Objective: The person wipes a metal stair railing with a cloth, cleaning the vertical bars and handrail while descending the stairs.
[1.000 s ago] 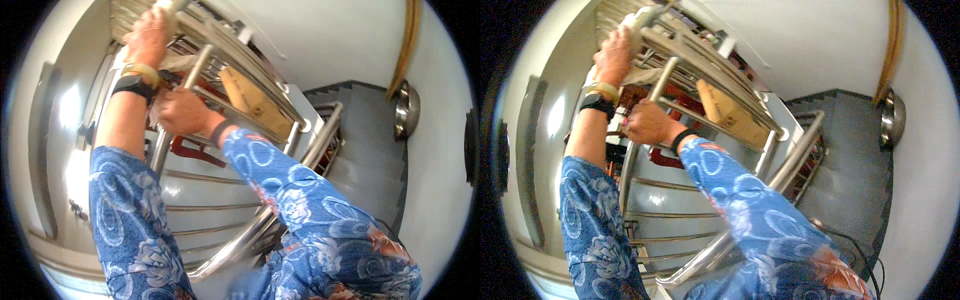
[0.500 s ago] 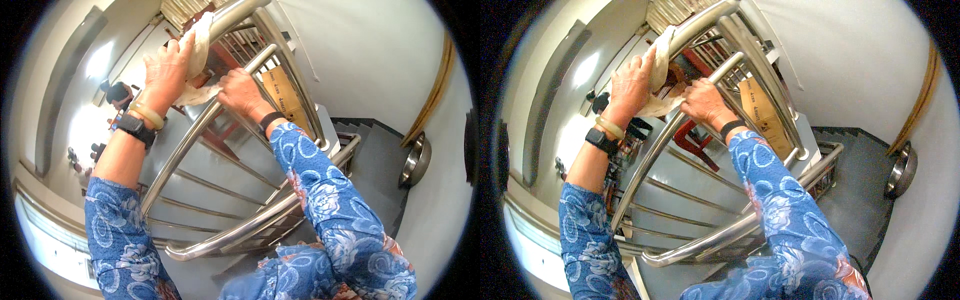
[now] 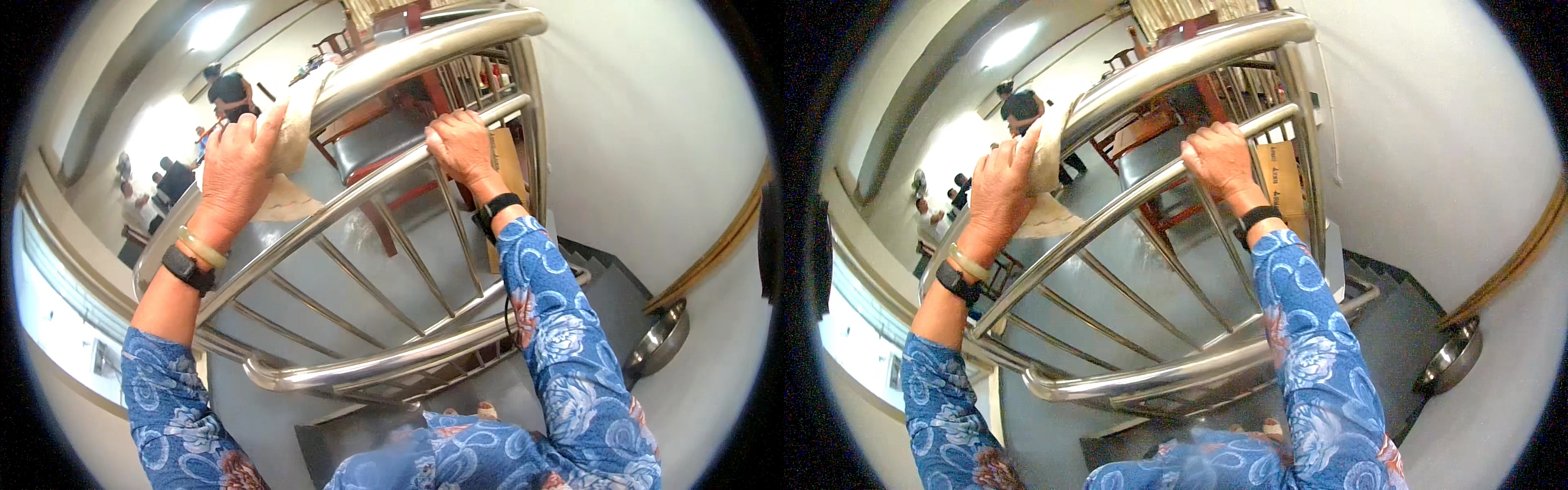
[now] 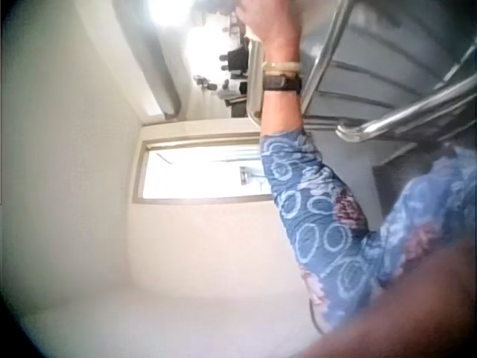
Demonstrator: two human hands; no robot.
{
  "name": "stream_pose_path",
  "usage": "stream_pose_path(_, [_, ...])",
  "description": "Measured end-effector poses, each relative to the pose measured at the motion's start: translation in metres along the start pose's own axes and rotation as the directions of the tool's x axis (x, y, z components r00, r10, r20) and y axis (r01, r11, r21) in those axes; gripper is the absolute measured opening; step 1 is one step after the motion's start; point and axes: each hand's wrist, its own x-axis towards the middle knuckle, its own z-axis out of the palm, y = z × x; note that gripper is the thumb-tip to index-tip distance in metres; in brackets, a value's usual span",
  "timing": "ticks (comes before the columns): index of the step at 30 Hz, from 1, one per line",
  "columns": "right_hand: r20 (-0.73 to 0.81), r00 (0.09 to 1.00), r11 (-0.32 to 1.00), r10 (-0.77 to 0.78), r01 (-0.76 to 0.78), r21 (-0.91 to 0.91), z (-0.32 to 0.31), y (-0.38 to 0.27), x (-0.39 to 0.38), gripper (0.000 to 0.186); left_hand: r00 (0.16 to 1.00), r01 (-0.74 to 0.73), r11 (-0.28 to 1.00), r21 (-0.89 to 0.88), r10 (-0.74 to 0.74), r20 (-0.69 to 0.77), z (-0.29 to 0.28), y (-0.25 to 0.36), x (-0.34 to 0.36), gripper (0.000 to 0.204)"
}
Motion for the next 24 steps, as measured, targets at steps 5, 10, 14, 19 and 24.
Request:
stream_pose_path(5, [0.024,0.998,0.998,-0.064,0.065,-0.025,0.002,-0.004,0.001,0.024,0.997,0.063,0.996,-0.055,-0.061,0.046,-0.013,-0.033,-0.048,0.091])
stream_pose_path(10, [0.024,0.999,1.000,-0.023,0.023,-0.018,-0.005,-0.003,0.004,0.025,0.987,0.161,0.978,-0.133,-0.157,0.042,-0.018,-0.070,-0.104,0.086])
stream_pose_path(14, [0.055,0.998,1.000,-0.012,0.012,0.002,-0.010,-0.009,0.007,0.023,0.971,0.239,0.955,-0.176,-0.239,0.018,-0.029,-0.100,-0.156,0.073])
stream_pose_path(19, [0.058,0.997,0.998,-0.052,0.054,-0.029,-0.014,-0.018,0.021,0.026,0.909,0.416,0.903,-0.109,-0.414,0.044,-0.056,-0.143,-0.228,0.072])
stream_pose_path(24, [0.080,0.997,0.999,-0.005,0.009,-0.049,-0.012,-0.007,0.016,0.032,0.679,0.734,0.652,-0.191,-0.711,0.182,-0.041,-0.157,-0.262,0.065])
